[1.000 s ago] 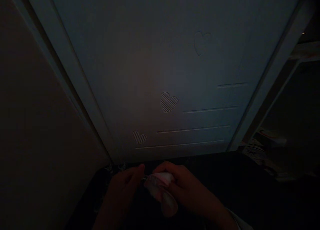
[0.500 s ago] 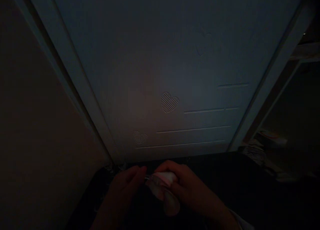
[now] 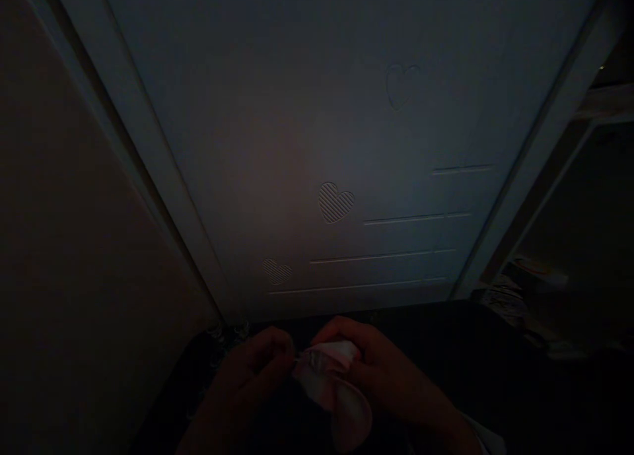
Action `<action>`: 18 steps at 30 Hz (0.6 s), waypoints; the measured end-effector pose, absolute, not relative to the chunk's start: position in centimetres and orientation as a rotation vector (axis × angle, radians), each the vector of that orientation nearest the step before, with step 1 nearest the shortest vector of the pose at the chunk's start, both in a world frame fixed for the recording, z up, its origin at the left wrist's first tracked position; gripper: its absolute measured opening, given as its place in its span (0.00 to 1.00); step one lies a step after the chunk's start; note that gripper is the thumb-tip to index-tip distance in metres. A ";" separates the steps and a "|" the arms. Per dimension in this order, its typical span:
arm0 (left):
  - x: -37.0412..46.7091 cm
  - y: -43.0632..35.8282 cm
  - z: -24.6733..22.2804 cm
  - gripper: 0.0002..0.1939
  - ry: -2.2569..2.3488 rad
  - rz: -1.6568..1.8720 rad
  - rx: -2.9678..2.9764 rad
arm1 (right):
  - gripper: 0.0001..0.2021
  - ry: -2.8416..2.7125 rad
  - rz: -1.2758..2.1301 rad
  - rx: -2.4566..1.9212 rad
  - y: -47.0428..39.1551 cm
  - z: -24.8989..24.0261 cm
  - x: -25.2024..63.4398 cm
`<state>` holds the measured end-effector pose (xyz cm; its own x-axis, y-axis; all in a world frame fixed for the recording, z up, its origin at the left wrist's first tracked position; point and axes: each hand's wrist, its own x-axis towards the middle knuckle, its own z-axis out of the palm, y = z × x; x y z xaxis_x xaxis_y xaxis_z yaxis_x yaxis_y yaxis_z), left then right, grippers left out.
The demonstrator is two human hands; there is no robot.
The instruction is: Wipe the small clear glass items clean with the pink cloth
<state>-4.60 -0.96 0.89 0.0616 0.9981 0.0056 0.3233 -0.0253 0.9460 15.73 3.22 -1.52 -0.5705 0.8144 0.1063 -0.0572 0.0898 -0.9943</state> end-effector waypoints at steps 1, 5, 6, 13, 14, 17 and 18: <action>-4.6 -1.0 0.9 0.12 1.387 1.011 1.482 | 0.10 -1.658 1.567 -0.757 3.2 -1.5 15.7; -4.8 -1.1 0.8 0.10 1.450 1.011 1.504 | 0.11 -1.634 1.584 -0.751 3.3 -1.4 15.7; -4.9 -1.0 0.8 0.10 1.475 1.013 1.512 | 0.11 -1.628 1.595 -0.751 3.3 -1.4 15.8; -5.4 -1.2 0.5 0.12 1.474 1.014 1.541 | 0.12 -1.577 1.642 -0.782 3.3 -1.2 15.7; -5.4 -1.3 0.5 0.12 1.484 1.023 1.538 | 0.13 -1.566 1.650 -0.779 3.4 -1.2 15.7; -5.7 -1.4 0.4 0.14 1.510 1.019 1.549 | 0.13 -1.545 1.659 -0.770 3.4 -1.4 15.6; -5.8 -1.5 0.4 0.14 1.524 1.014 1.555 | 0.13 -1.540 1.665 -0.772 3.4 -1.4 15.6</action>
<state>-5.78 -1.46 0.38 -0.0100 0.9988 0.0477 0.4301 -0.0387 0.9020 15.64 3.42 -1.43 -0.5545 0.8308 0.0479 -0.1125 -0.0179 -0.9935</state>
